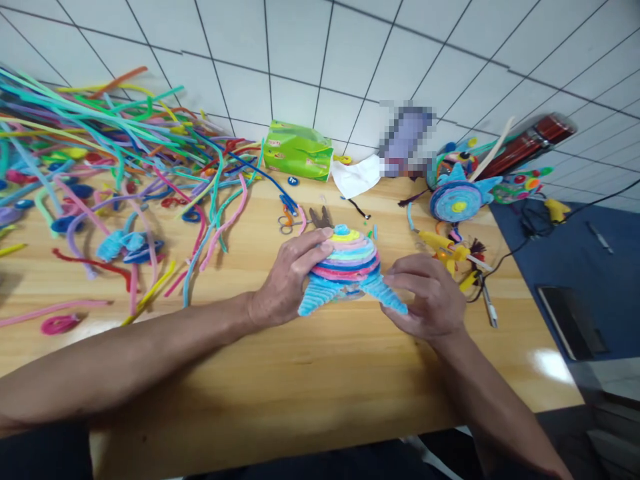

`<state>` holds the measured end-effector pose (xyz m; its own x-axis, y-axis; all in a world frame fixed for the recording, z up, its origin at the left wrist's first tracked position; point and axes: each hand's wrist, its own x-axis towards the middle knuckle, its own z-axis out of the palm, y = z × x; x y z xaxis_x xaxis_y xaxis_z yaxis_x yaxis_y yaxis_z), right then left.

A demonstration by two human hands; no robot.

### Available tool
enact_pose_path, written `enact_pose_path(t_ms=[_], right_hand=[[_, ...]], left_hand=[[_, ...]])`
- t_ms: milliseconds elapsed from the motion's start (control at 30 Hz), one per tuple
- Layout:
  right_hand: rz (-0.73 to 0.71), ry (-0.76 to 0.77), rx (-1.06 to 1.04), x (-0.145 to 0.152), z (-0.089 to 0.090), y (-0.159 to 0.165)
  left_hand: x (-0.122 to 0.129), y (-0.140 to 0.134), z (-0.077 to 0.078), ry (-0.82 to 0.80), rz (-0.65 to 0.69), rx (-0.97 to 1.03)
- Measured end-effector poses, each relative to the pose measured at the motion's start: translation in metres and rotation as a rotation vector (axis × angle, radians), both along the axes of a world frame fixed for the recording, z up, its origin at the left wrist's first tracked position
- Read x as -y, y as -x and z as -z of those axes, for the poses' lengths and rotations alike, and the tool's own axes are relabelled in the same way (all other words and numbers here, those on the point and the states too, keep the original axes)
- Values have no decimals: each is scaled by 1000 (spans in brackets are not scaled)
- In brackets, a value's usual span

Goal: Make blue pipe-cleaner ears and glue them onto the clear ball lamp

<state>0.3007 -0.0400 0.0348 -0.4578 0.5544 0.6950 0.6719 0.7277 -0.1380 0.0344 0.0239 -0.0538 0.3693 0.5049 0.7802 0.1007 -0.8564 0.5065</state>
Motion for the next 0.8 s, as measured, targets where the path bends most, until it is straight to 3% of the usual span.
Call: enact_pose_path(t_ms=[200, 567, 800], right_hand=[[-11, -58, -11, -2, 0, 4], [-17, -15, 35, -2, 3, 0], [-29, 14, -47, -5, 12, 0]], left_hand=[[0, 1, 0, 6, -1, -15], [-1, 1, -3, -40, -32, -48], [0, 0, -3, -74, -51, -38]])
